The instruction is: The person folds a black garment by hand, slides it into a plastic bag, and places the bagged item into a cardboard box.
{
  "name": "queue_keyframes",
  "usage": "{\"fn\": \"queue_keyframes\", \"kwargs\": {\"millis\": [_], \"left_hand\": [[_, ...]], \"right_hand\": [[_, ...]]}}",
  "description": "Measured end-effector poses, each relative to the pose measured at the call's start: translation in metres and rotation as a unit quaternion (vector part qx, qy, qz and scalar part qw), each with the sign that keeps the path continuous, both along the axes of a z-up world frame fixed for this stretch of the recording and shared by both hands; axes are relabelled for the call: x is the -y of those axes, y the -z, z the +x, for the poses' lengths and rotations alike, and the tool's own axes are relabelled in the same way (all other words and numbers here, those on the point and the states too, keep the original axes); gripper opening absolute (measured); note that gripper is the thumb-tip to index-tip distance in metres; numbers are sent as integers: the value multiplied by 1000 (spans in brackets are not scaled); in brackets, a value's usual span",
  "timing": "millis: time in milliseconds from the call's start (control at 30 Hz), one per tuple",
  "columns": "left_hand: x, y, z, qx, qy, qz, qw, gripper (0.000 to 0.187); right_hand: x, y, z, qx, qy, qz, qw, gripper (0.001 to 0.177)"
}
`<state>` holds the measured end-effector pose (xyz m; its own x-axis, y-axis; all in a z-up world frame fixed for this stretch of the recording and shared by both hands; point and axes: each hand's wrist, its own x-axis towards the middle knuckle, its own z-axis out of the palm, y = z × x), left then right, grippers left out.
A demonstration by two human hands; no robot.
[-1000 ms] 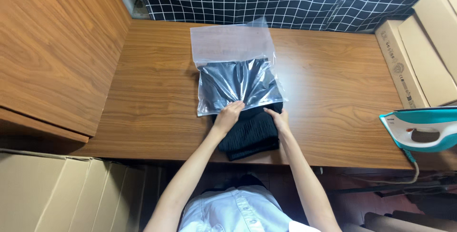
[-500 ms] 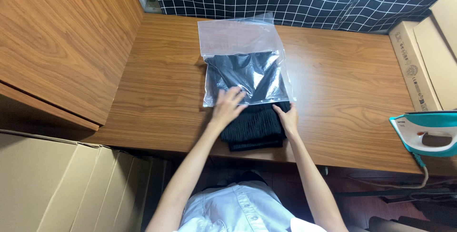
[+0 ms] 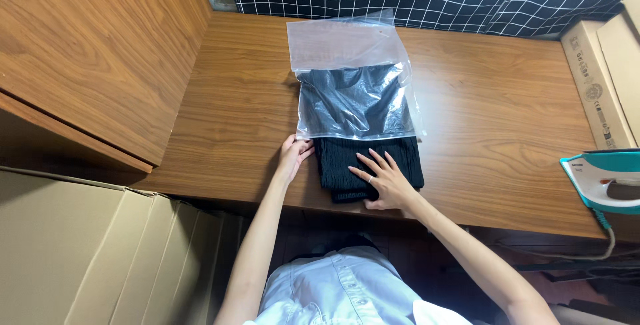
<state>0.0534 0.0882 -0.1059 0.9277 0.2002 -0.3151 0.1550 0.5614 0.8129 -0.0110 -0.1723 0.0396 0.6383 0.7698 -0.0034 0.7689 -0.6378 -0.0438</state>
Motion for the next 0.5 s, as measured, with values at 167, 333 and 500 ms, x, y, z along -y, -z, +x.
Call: {"fn": "queue_keyframes", "kwargs": {"millis": [167, 333, 500], "left_hand": [[4, -30, -1, -29, 18, 16, 999, 36], [11, 5, 35, -56, 24, 44, 997, 31], [29, 23, 10, -7, -32, 313, 949, 13]], "right_hand": [[-11, 45, 3, 79, 51, 37, 995, 79], [-4, 73, 4, 130, 113, 89, 981, 83], [-14, 57, 9, 181, 118, 191, 958, 83]]}}
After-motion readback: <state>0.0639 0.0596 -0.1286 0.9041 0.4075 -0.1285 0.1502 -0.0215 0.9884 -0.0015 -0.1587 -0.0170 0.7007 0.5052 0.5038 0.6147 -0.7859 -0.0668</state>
